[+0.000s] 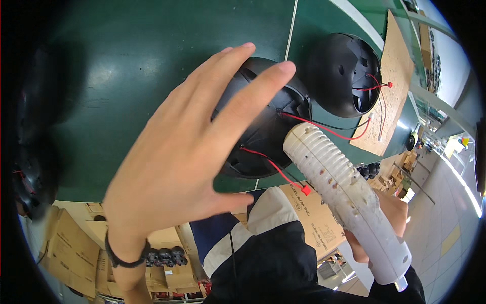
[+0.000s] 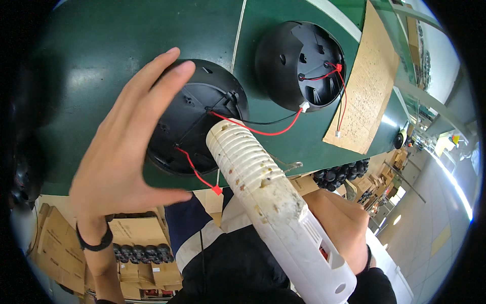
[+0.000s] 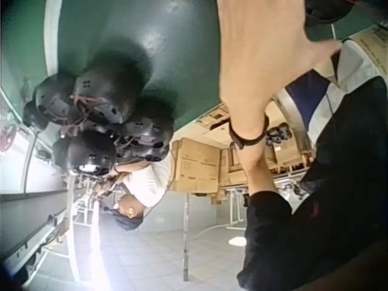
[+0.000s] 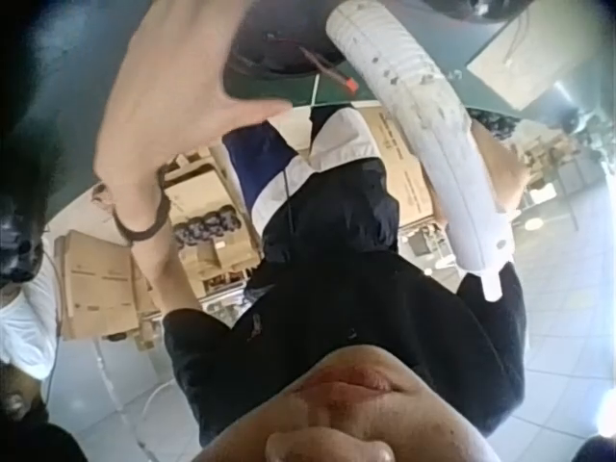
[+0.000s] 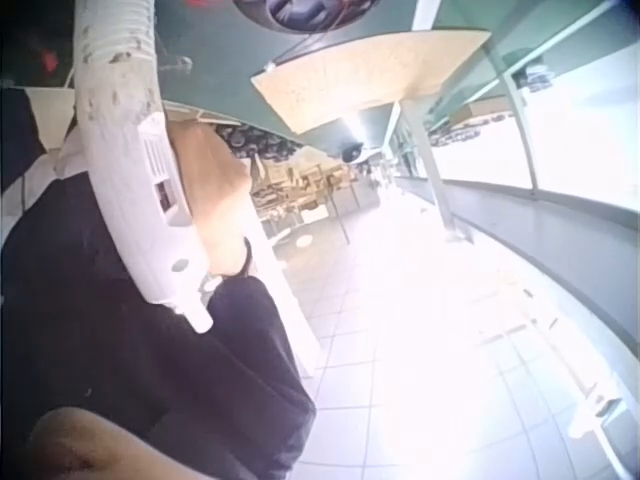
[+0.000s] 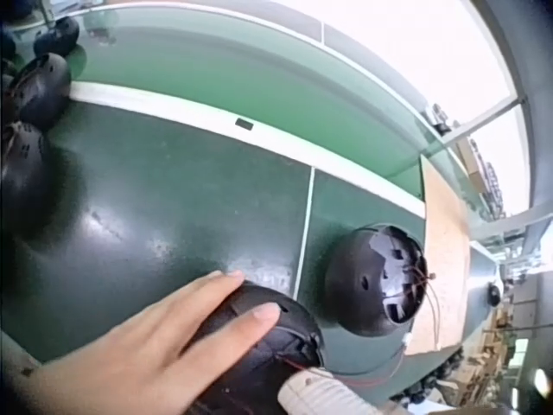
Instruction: Applying hot glue and connecting wires to assemble plastic housing components on a factory conveyor line.
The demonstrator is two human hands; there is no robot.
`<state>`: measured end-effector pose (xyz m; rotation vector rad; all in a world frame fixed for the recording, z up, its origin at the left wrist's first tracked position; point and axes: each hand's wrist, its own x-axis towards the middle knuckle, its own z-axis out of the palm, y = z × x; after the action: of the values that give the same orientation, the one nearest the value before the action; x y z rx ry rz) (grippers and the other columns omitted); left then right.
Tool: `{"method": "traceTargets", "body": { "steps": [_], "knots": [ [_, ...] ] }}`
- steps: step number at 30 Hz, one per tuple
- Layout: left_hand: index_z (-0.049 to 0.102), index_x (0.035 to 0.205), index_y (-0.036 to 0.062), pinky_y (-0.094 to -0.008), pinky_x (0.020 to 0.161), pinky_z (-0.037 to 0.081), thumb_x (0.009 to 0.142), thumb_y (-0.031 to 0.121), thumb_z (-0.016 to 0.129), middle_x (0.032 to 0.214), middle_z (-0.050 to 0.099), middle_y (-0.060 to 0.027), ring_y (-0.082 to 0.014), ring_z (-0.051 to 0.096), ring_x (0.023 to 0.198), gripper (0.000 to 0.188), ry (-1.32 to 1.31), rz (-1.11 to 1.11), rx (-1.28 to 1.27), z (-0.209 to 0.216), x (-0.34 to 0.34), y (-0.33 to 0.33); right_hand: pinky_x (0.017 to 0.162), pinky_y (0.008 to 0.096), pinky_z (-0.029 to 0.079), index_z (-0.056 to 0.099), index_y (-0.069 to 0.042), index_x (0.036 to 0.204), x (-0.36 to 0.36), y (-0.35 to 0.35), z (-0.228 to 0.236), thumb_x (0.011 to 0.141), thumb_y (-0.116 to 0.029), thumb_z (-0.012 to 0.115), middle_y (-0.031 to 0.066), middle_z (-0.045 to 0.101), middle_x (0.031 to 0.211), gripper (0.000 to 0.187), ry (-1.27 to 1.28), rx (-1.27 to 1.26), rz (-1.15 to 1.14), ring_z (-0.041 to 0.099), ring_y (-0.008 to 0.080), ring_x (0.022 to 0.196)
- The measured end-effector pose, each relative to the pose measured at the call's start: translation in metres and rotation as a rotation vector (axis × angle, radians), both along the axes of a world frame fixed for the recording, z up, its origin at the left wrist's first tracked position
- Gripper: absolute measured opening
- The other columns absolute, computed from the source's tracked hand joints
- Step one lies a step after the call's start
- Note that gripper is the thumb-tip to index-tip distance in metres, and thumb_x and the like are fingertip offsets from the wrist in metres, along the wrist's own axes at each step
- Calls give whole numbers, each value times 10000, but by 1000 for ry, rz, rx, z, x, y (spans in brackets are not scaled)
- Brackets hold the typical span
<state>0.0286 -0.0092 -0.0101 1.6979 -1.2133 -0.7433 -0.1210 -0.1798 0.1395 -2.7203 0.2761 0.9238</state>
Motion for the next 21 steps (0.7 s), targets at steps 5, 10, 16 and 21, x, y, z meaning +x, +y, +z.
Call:
{"method": "traceTargets", "body": {
  "steps": [5, 10, 16, 21],
  "knots": [
    [342, 1494, 73, -453, 1051, 455, 396, 130, 942, 1480, 426, -203, -414, 463, 1319, 1252, -93, 172, 91, -1, -15, 4, 624, 356, 490, 718, -31, 949, 5, -13, 33, 784, -236, 731, 81, 688, 783, 263, 44, -111, 96, 647, 270, 703],
    [255, 1525, 64, -448, 1026, 486, 463, 194, 952, 1480, 403, -178, -392, 477, 1306, 1276, -150, 229, 185, 12, -22, 9, 637, 305, 527, 708, -12, 1056, -46, -43, 49, 838, -164, 707, 94, 731, 887, 266, -81, 212, -603, 689, 203, 743],
    [243, 1518, 52, -463, 987, 512, 449, 207, 965, 1460, 375, -174, -401, 522, 1255, 1300, -149, 565, 502, 50, -47, 61, 632, 370, 500, 625, 25, 1056, -116, -139, -4, 846, -65, 688, 113, 654, 777, 237, -591, 3, -728, 625, 219, 671],
    [205, 1532, 70, -473, 967, 523, 467, 255, 980, 1386, 374, -211, -426, 544, 1195, 1330, -113, 683, 579, 52, -55, 26, 790, 484, 500, 591, 27, 1068, -172, -286, -139, 730, -110, 750, 259, 624, 963, 398, -658, -312, -651, 610, 443, 904]
  ]
}}
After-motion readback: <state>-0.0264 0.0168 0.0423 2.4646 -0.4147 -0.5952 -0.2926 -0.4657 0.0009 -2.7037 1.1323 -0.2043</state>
